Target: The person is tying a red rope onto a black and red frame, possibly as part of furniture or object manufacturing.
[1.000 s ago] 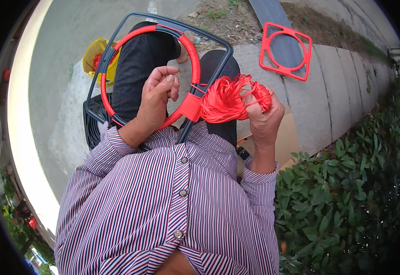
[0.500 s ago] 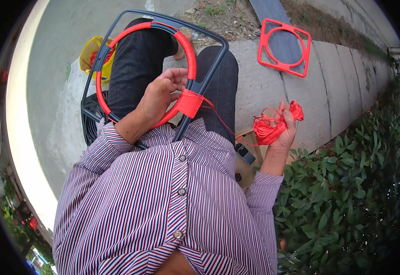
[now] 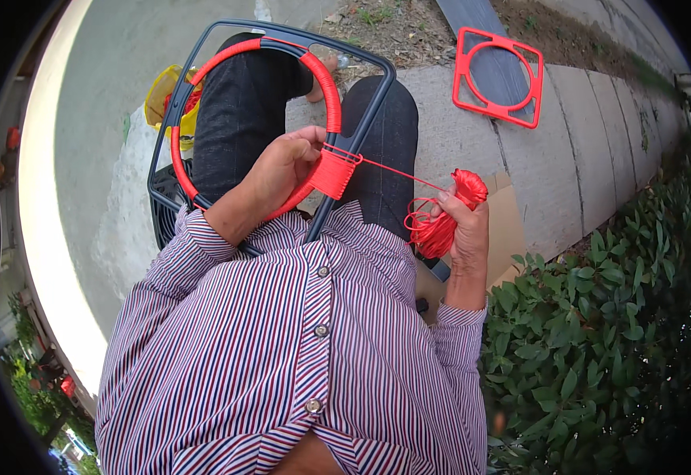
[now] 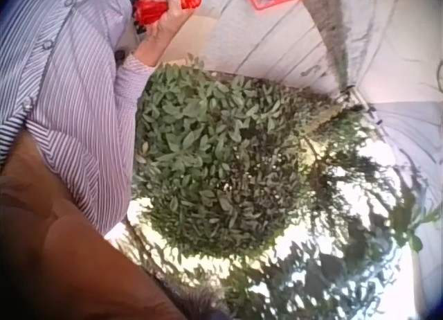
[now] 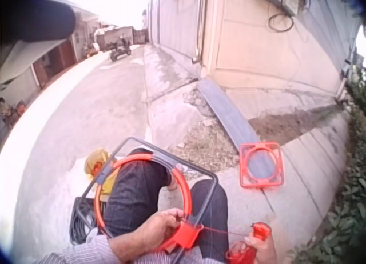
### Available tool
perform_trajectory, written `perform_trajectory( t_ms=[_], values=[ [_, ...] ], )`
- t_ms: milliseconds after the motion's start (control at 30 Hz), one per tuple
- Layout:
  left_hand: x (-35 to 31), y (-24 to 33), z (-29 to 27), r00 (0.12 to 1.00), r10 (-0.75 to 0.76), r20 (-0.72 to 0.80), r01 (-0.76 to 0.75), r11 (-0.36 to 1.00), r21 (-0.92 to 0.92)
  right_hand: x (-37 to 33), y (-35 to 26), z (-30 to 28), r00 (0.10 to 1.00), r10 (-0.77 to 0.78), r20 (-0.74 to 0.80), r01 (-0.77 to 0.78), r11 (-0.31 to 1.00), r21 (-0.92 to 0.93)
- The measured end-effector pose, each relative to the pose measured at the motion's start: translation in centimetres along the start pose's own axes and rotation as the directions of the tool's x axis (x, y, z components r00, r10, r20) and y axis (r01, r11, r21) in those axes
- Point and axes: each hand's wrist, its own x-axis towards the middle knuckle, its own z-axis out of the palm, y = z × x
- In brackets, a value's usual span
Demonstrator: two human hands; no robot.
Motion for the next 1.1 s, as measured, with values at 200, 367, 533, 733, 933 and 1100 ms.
perform_trajectory(
  t_ms=[200, 367, 533, 733, 933, 1100],
  values=[
    [0.5, -0.4, 0.0, 0.998, -0.012, -0.06, 0.012, 1.0, 0.008, -0.4, 1.8, 0.8, 0.991, -0.103, 0.086, 0.022, 0.759, 0.651],
    [0.4, 0.1, -0.4, 0.995, -0.104, 0.003, 0.104, 0.995, -0.003, -0.1, 2.5, 0.1, 0.963, -0.16, 0.216, -0.02, 0.76, 0.65],
    [0.2, 0.2, -0.5, 0.991, -0.111, 0.07, 0.118, 0.988, -0.096, -0.6, 4.0, -0.9, 0.983, -0.041, 0.18, -0.05, 0.878, 0.476],
    [0.8, -0.4, -1.4, 0.987, -0.129, 0.096, 0.134, 0.99, -0.046, 0.5, 5.2, -1.7, 0.99, 0.0, 0.14, -0.062, 0.895, 0.441],
    [0.4, 0.1, -0.8, 0.99, -0.136, 0.038, 0.136, 0.991, 0.007, 4.8, 3.8, -3.7, 0.984, 0.051, -0.17, -0.061, 0.996, -0.057],
    [0.2, -0.4, -0.9, 0.97, 0.111, -0.218, -0.07, 0.98, 0.187, 6.0, -3.6, 2.8, 0.925, -0.376, 0.058, 0.349, 0.778, -0.523]
  ],
)
